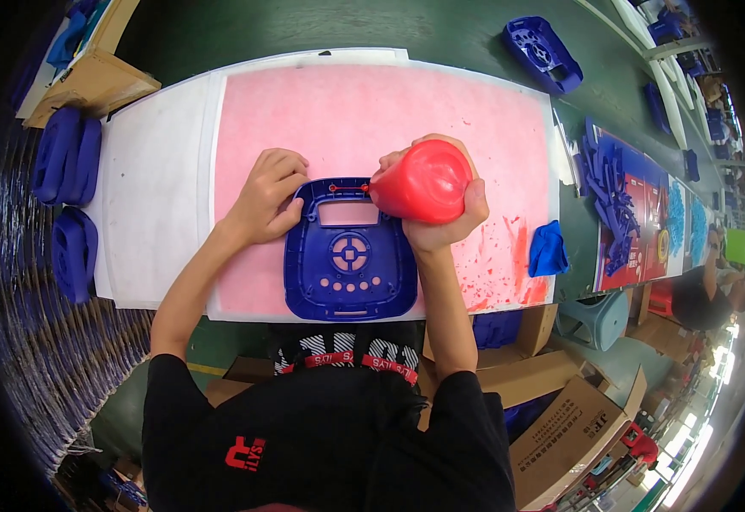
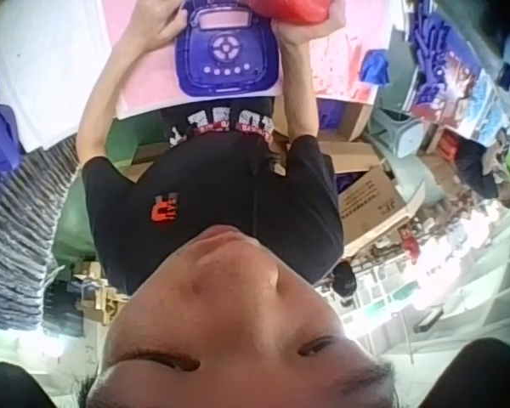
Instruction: The person applies glue from a bottle to blue device casings, then attaches blue plastic handles to them by hand.
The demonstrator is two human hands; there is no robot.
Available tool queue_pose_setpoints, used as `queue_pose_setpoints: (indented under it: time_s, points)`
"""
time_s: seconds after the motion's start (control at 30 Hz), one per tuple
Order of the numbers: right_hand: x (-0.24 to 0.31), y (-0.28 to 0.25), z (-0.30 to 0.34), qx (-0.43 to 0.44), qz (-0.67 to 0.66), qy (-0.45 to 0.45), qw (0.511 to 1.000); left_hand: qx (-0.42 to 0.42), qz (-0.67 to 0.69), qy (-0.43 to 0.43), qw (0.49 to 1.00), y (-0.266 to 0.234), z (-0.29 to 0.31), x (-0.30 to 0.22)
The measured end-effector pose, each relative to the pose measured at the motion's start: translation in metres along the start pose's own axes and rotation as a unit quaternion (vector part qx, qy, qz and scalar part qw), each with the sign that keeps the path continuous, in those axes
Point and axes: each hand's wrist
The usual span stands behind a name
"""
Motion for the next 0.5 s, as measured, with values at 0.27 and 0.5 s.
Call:
queue_pose_setpoints:
  time_s: [0.27,0.5]
  points:
    - [-0.003,-0.012,0.017,0.033,-0.018,-0.107,0.994,0.0,0.0,-0.001,1.0,0.0,0.0,0.0]
    - [0.004,-0.027,0.023,-0.08,0.265,-0.012,0.961,0.003,0.005,0.0,1.0,-0.001,0.001,-0.001]
Point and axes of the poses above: each hand's wrist, its own z-axis away from the middle knuckle, its own y-axis out of the palm, x = y × z, and after that the axes turned 14 degrees about x, right-handed
